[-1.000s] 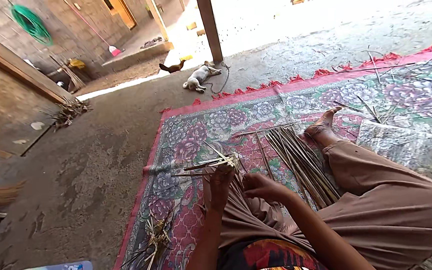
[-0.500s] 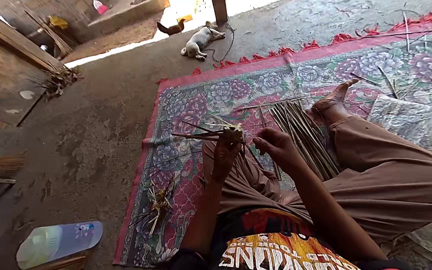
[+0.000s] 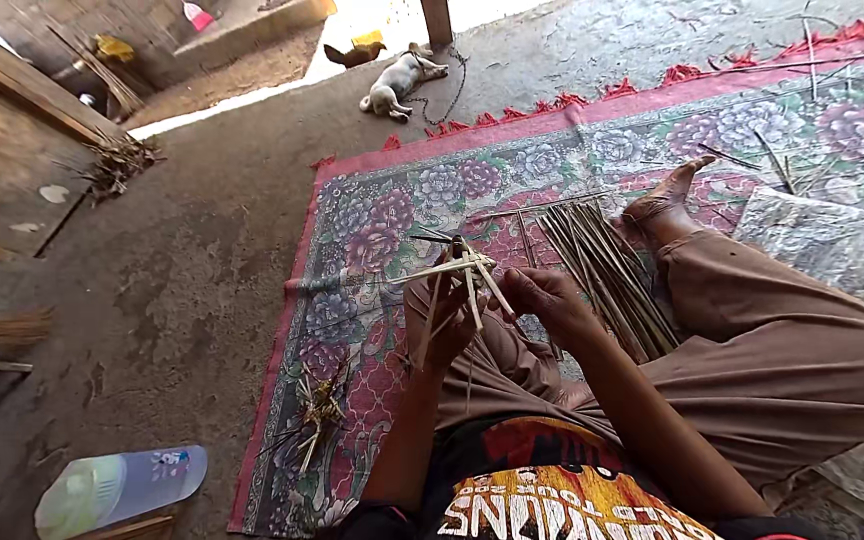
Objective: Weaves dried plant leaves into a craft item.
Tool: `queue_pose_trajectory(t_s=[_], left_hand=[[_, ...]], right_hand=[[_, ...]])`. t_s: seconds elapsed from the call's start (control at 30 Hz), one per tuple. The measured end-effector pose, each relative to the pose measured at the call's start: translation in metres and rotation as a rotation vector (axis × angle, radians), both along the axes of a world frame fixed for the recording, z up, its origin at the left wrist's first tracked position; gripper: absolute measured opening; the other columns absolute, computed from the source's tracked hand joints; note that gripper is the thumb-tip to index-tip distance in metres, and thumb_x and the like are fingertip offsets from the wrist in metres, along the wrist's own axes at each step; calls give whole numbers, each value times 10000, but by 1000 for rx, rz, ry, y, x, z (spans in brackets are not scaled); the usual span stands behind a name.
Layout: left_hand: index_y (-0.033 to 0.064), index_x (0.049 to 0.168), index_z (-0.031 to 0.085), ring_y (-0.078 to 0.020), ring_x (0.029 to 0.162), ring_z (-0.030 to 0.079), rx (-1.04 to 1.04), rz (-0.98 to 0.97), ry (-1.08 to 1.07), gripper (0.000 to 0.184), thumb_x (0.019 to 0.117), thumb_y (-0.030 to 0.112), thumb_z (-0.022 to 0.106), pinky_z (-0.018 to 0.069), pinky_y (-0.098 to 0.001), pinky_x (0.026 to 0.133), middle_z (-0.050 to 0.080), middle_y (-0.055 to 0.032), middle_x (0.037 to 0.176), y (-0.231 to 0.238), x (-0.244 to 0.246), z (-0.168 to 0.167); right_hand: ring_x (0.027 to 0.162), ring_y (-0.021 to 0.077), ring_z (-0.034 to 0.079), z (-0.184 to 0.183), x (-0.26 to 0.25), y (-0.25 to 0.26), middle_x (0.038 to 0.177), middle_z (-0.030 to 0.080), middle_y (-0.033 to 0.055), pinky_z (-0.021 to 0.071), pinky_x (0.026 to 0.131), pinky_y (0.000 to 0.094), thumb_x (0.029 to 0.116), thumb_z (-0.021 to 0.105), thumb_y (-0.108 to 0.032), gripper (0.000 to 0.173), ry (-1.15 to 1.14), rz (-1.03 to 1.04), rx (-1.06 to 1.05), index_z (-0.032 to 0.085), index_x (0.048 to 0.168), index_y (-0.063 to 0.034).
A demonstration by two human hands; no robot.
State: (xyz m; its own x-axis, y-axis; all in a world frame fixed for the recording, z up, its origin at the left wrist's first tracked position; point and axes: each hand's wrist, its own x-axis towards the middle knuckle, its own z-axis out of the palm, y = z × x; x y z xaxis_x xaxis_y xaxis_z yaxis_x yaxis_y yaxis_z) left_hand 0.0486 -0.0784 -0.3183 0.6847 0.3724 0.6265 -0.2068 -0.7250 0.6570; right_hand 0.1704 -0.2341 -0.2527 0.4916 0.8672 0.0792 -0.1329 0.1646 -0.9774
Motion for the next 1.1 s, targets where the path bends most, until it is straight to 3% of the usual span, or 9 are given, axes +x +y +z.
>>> queue_pose_trajectory(t_s=[0.07,0.2,0.3,0.47,0.6,0.67,0.8,0.93,1.1], left_hand=[[96,1166,739,-317,1520,275,66,-48,19,246,959,157,619,234,-487,1235,389,-203,1583,3,-1,1],[34,1070,762,-196,1373,509,-169,-26,-22,217,967,8,573,427,-365,1144,584,-124,1435,1,-2,2],[24,1058,767,-140,1196,632,-270,65,-109,170,927,1,660,521,-318,1036,699,-72,1233,0,0,4],[144,1004,752,-39,894,691,-810,-152,-155,134,949,62,663,572,-266,862,747,63,941,-2,-3,5],[171,1050,764,-49,920,693,-891,-392,-159,176,904,268,772,575,-276,859,753,51,996,-4,-3,-3],[107,1086,729,-63,950,697,-883,-313,-158,228,898,225,780,576,-281,886,749,36,1016,-10,-3,-1],[23,1107,679,-118,882,725,-1053,-194,-161,170,996,90,570,611,-305,833,756,-33,979,-17,0,-4],[26,1079,723,-170,894,745,-1215,-250,-202,169,962,138,674,627,-354,830,766,-81,989,-14,-1,-15],[-23,1202,630,-47,929,695,-974,-130,-6,356,865,64,706,580,-252,868,739,21,1020,-11,-6,-21]], right_hand=[[623,67,648,1,-2,1,792,717,25,560,607,222,1083,417,-197,336,92,42,3,680,951,-37],[635,80,655,-5,-2,3,772,695,35,579,633,236,1037,516,-58,147,163,39,-2,639,964,-21],[650,86,660,-11,-1,5,788,698,34,581,643,239,1037,522,-60,146,125,5,4,645,966,-23],[677,65,650,-25,1,9,796,691,5,565,663,233,1014,583,-85,113,-29,-24,31,676,998,-23],[680,24,640,-29,-1,10,782,685,-39,553,663,209,1009,579,-91,119,-73,4,19,669,1003,-13],[680,25,638,-31,-3,11,782,675,-40,557,667,215,1005,576,-88,114,-90,5,3,656,1010,-7],[672,21,618,-40,-4,14,756,649,-45,547,682,227,992,569,-63,156,-78,48,20,646,1099,20],[674,4,605,-46,-3,15,747,632,-67,536,690,217,994,549,-52,194,-71,105,30,647,1146,17],[868,109,650,-59,10,11,958,686,94,551,842,319,973,627,-94,203,-293,190,-173,665,1096,63]])
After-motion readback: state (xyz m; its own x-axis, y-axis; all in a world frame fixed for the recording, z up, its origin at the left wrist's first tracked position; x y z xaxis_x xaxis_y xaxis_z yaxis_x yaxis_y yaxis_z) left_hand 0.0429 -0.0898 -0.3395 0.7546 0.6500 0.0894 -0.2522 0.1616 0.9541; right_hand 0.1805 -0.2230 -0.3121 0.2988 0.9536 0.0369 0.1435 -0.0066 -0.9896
